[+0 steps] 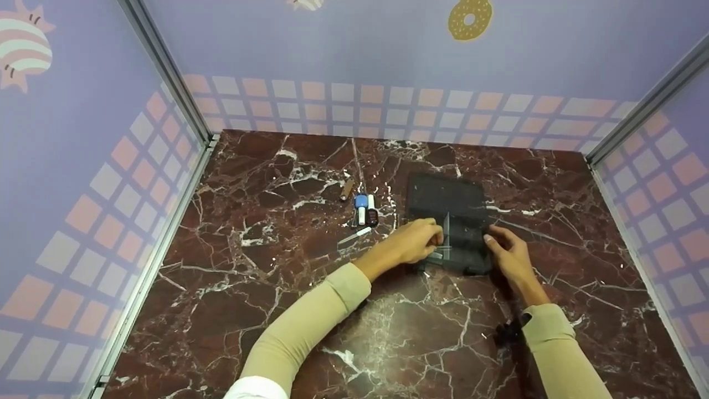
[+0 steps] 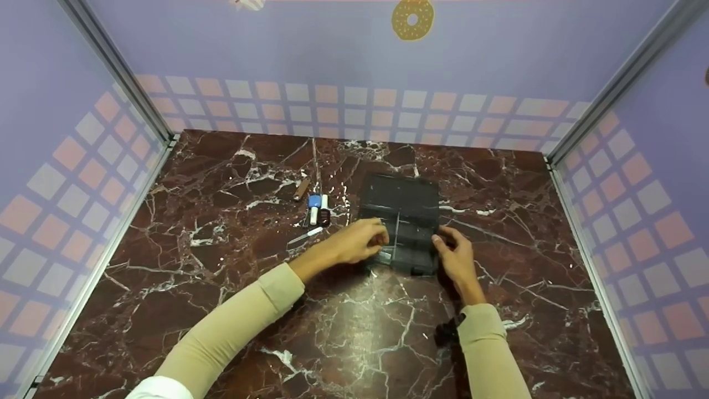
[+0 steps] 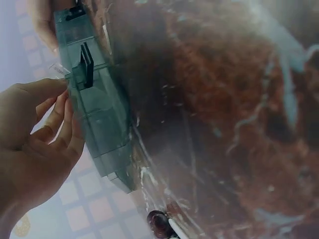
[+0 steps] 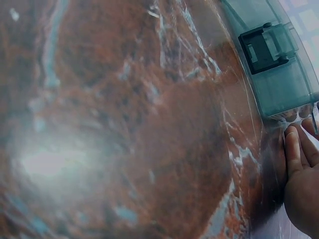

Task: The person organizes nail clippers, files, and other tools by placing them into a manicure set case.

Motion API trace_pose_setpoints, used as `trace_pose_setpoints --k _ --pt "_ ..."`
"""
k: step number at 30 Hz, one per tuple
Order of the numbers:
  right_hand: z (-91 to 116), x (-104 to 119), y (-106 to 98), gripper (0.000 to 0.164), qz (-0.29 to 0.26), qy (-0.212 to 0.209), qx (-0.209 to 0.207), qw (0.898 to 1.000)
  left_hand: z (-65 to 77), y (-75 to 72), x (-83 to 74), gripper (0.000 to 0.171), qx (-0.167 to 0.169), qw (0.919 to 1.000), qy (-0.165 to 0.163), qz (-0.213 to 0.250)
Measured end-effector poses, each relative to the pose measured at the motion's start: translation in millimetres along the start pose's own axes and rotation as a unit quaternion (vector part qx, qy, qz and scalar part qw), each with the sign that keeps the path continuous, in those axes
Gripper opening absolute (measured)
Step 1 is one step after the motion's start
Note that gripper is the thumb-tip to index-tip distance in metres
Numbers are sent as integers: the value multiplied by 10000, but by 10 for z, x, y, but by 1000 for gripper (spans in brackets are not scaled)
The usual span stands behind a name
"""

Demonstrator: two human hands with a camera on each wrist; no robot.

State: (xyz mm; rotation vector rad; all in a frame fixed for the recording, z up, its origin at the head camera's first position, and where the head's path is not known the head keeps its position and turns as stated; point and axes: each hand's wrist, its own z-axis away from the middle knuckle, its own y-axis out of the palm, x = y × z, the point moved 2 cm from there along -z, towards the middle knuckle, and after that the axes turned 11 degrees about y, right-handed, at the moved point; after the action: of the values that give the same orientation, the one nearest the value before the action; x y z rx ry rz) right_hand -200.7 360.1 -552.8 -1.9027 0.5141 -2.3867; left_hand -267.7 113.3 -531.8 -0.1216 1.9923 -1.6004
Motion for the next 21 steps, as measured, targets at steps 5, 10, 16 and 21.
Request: trace_pose_setpoints --k 5,10,16,21 --pt "6 -16 -5 46 19 -1 8 10000 103 -40 41 25 -109 9997 -80 217" --pt "-8 -51 -15 49 11 56 102 9999 344 -157 212 31 -262 9978 -421 446" --pt "-6 -51 -13 49 -46 81 71 9999 720 -247 554 34 -483 9933 -980 385" --pt "2 -23 -2 46 -35 29 50 10000 1006 -295 777 30 -544 9866 -1534 75"
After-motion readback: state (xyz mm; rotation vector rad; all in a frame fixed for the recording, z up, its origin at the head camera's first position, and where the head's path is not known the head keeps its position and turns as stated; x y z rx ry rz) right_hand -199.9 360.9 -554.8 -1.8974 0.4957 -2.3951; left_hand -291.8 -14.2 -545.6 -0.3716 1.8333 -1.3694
